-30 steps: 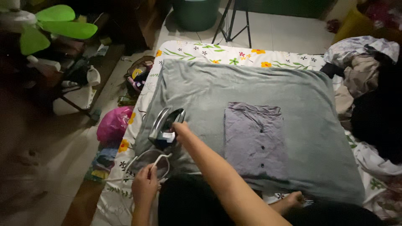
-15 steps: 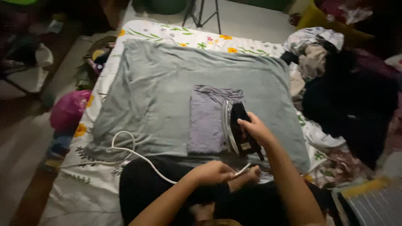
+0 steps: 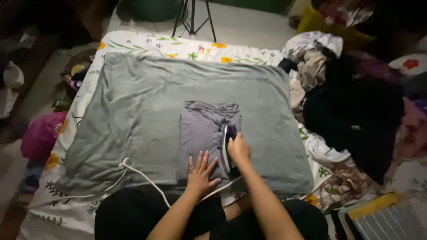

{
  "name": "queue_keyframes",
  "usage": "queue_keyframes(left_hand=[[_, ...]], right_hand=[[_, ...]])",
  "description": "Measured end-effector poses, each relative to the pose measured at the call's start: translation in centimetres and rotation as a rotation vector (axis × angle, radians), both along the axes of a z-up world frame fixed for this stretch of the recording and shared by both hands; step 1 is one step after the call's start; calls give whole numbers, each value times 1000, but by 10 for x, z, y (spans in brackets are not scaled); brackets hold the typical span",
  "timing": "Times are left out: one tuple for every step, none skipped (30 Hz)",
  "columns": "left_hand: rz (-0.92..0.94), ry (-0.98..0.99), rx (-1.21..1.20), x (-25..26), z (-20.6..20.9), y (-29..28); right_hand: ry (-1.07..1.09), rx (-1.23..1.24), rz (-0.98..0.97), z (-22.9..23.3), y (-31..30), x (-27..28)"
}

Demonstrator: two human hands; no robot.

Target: The person irons a grey button-up shirt laid out on a bed. They smooth the fabric with their hands, use an electric iron to press the shirt, and fold the sleeves and body of the garment.

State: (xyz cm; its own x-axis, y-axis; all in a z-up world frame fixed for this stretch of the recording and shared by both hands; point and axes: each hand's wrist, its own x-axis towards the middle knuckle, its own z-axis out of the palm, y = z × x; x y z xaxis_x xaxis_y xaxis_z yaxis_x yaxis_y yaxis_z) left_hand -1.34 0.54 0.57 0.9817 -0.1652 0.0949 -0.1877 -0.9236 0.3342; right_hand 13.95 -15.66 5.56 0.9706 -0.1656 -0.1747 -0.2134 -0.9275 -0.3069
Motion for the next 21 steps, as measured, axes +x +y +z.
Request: queue_keyframes(left_hand=[[-9,-44,-8,2,-2,0],[-18,-88,-17,2,-4,0],[-6,-162,-20,6,-6,1],[7,-236,-23,9,-9,1],[15,-299,-28,5,-13,0],[46,-294,20,3,-16,0],[78,-290,64,4,-17,-1],[109,-287,108,4,-17,-2],[106,-253,71,6,-16,-4],[102,-218,34,7,-14,-5],[98,-179,-5,7,-12,-7],[91,-145,-19,8,-10,-7],[86,-110,-31,9,-9,-7],[82,-76,-44,9,-7,-7],[81,-37,-13,12,-6,-9],[79,2,19,13,-4,-11],[79,43,50,13,-4,-11],[82,21,60,13,-3,-11],[82,2,71,12,-3,-10],[82,-16,82,9,-4,-10],[83,14,87,11,-4,-11]], right_hand=[[-29,-7,19,4,2,7],[-58,-13,37,6,1,14],[-97,-20,57,10,2,25],[-101,-31,72,13,4,37],[-94,-43,82,13,2,42],[-87,-56,91,12,2,42],[-85,-66,100,10,1,35],[-84,-75,109,8,2,23],[-88,-85,117,10,2,12],[-85,-93,117,12,1,-2],[-78,-103,116,14,-1,-22],[-70,-113,116,16,-1,-38],[-75,-131,114,19,0,-50],[-79,-150,112,22,2,-60],[-90,-167,114,26,4,-62],[-65,-166,95,29,6,-57],[-38,-163,77,30,9,-50],[-12,-161,60,30,12,-41],[-21,-165,54,28,15,-31],[-31,-170,48,24,18,-16],[-48,-172,43,20,21,2]])
